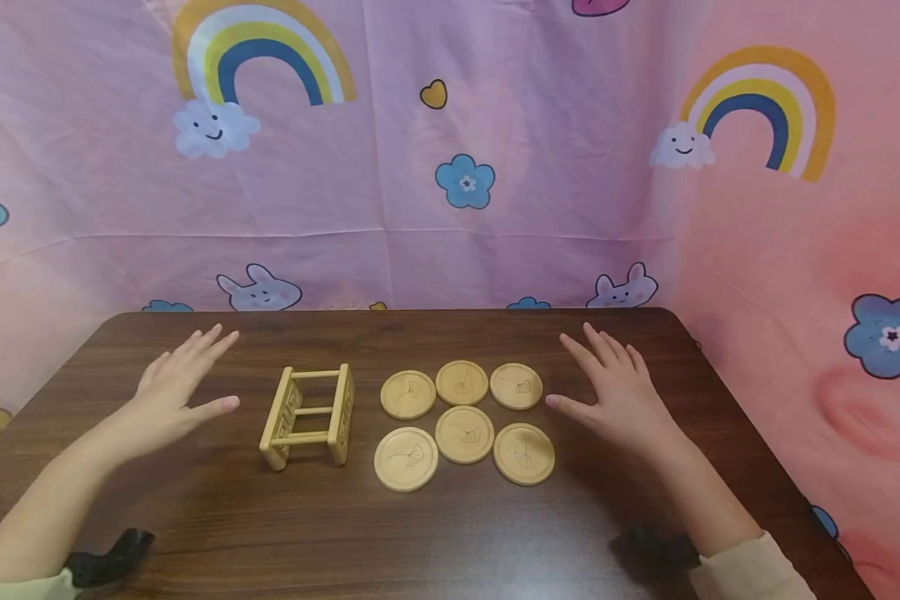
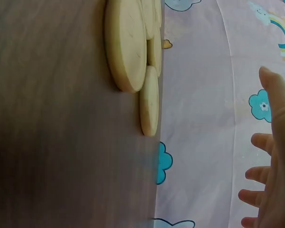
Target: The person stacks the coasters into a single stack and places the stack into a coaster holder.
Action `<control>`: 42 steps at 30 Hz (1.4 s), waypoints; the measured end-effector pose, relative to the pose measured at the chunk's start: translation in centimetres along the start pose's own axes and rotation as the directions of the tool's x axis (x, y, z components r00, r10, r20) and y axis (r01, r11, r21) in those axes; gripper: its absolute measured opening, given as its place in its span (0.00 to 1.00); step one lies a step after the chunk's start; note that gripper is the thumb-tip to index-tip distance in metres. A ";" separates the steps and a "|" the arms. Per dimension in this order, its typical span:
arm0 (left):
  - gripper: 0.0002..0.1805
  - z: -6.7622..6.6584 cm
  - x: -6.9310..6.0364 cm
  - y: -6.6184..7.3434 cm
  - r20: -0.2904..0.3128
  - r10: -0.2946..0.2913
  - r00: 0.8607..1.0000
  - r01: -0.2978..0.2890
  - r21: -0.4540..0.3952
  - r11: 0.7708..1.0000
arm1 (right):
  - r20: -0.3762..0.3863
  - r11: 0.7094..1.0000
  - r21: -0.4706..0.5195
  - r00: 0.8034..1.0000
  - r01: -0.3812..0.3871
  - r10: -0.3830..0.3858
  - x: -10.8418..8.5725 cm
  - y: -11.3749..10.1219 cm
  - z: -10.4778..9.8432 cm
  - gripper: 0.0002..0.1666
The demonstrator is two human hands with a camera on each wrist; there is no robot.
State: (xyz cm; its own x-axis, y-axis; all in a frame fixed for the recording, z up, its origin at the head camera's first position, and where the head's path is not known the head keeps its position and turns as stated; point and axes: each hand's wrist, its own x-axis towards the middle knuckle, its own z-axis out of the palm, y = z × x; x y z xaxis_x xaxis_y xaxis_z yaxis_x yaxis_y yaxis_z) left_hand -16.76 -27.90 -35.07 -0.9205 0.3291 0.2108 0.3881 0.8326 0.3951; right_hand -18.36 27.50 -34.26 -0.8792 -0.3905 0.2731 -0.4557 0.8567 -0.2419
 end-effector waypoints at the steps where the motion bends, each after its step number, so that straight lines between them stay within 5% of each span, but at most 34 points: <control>1: 0.48 0.2 0.0 0.1 0.001 0.001 1.000 -0.001 -0.011 1.000 | -0.001 1.000 0.010 1.000 0.006 -0.006 -0.1 -0.1 0.2 0.48; 26: 0.57 3.6 0.3 0.3 0.072 0.082 0.994 -0.057 -0.301 0.952 | 0.046 0.978 0.177 0.992 0.108 -0.118 -1.4 -0.4 3.8 0.46; 42: 0.59 4.7 0.2 0.3 0.123 0.111 0.986 -0.051 -0.412 0.910 | 0.094 0.945 0.320 0.990 0.069 -0.104 -2.8 -0.8 5.7 0.48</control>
State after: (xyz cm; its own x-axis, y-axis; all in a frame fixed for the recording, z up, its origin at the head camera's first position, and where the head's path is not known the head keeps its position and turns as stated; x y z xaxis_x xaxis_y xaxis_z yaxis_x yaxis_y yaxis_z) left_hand -17.10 -25.50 -39.16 -0.8702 0.4718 0.1421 0.4190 0.5568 0.7172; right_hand -16.34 25.94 -40.14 -0.8363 -0.5072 0.2081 -0.5356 0.6748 -0.5077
